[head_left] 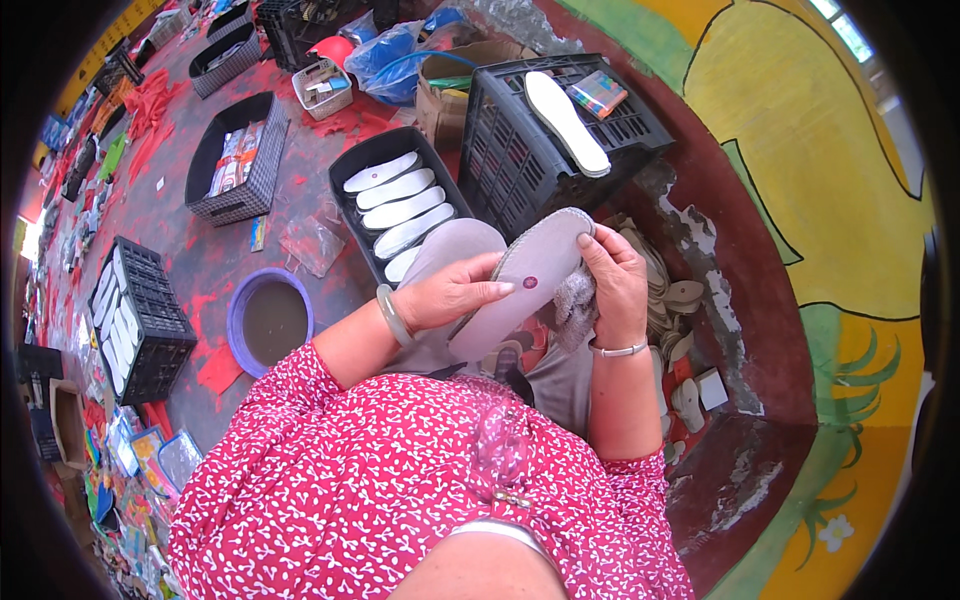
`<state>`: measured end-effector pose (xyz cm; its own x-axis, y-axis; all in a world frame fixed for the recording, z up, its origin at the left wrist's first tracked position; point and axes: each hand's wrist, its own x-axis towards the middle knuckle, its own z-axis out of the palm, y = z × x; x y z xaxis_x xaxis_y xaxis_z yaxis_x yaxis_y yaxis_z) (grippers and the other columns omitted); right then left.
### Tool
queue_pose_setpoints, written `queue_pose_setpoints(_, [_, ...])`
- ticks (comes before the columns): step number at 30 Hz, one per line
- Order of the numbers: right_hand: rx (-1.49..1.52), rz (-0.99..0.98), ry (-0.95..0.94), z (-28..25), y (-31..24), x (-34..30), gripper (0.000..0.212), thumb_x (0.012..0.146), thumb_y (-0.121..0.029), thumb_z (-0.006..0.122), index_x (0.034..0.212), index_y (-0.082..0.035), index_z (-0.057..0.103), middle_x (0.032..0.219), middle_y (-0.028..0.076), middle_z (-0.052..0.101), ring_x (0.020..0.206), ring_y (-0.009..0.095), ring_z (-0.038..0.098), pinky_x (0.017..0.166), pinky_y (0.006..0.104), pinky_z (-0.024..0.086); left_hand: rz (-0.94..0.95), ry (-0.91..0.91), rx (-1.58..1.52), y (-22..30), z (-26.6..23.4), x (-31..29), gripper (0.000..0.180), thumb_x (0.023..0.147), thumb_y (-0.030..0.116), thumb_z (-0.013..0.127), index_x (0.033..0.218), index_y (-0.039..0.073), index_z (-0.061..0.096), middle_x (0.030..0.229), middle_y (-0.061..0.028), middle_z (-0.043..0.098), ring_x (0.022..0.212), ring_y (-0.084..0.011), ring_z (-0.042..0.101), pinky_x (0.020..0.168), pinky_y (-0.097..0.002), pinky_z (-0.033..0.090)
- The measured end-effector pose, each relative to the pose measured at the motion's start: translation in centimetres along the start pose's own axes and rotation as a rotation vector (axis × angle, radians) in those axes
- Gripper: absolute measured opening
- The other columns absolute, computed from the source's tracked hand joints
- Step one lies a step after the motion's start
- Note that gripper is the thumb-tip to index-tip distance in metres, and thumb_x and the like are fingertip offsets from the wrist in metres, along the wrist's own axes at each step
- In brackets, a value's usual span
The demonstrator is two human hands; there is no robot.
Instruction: The person wipes a pack of markers with a cloth and then wipes several shoe insoles before placing them into a crate.
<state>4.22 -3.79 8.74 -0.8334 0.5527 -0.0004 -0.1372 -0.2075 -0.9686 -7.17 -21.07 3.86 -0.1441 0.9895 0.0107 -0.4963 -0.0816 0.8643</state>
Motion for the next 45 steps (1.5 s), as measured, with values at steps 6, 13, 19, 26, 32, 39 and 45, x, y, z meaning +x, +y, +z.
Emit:
queue_pose_setpoints(6, [-0.157,-0.032,-0.015,0.9,0.0,0.2,0.031,0.089,-0.007,0.054,0.117,0.006,0.054,0.103,0.007,0.061,0.090,0.010,0.056,0.080,0.0215,0.045,0.378,0.211,0.423,0.1,0.3,1.7,0.049,0.095,0.014,0.044,0.140,0.007,0.026,0.133,-0.0071,0.040,0.119,-0.0136,0.039,0.099,-0.0267,0.032])
queue_pose_setpoints(13, [-0.822,-0.226,-0.056,1.3,1.7,-1.0,0.053,0.081,-0.010,0.057,0.128,0.007,0.038,0.095,0.026,0.061,0.088,0.025,0.064,0.077,0.0290,0.046,0.293,0.300,0.466,-1.2,-0.3,1.5,0.046,0.095,0.015,0.041,0.139,0.008,0.030,0.132,-0.0076,0.041,0.119,-0.0140,0.039,0.099,-0.0263,0.031])
queue_pose_setpoints(19, [-0.655,-0.110,-0.110,1.6,1.9,-0.8,0.048,0.082,-0.006,0.055,0.127,0.005,0.041,0.097,0.016,0.061,0.088,0.017,0.060,0.078,0.0261,0.045,0.203,0.335,0.191,-1.2,0.4,0.9,0.048,0.093,0.017,0.047,0.137,0.006,0.032,0.129,-0.0082,0.043,0.110,-0.0126,0.047,0.091,-0.0254,0.040])
queue_pose_setpoints(26, [-0.153,0.166,0.070,-0.9,3.4,0.6,0.030,0.088,-0.012,0.051,0.114,0.003,0.050,0.089,0.009,0.061,0.081,0.014,0.058,0.072,0.0263,0.048,-0.153,0.341,-0.257,-2.7,-0.9,0.5,0.030,0.089,0.019,0.055,0.114,0.005,0.046,0.103,-0.0077,0.058,0.083,-0.0149,0.061,0.071,-0.0277,0.052])
queue_pose_setpoints(32, [0.566,0.202,0.153,-2.7,0.0,3.8,0.021,0.090,-0.019,0.050,0.104,-0.003,0.053,0.099,0.010,0.059,0.096,0.026,0.057,0.087,0.0413,0.046,-0.060,0.366,-0.400,-2.3,-0.8,0.9,0.016,0.091,0.018,0.052,0.102,0.007,0.047,0.091,-0.0062,0.059,0.074,-0.0137,0.062,0.064,-0.0272,0.053])
queue_pose_setpoints(39, [0.177,0.016,0.035,4.3,3.3,2.6,0.034,0.092,-0.013,0.051,0.123,-0.002,0.045,0.106,0.004,0.058,0.093,0.009,0.055,0.082,0.0228,0.045,0.098,0.386,-0.383,-3.0,0.0,2.0,0.022,0.094,0.021,0.046,0.110,0.006,0.045,0.094,-0.0049,0.059,0.074,-0.0090,0.059,0.064,-0.0222,0.050])
queue_pose_setpoints(45, [0.109,-0.062,-0.044,4.8,5.3,2.2,0.034,0.093,-0.012,0.048,0.124,0.002,0.046,0.113,0.006,0.055,0.099,0.011,0.054,0.087,0.0230,0.043,0.209,0.448,-0.461,-3.9,-1.5,2.4,0.024,0.094,0.017,0.044,0.114,0.004,0.045,0.096,-0.0076,0.059,0.078,-0.0142,0.060,0.070,-0.0268,0.051])
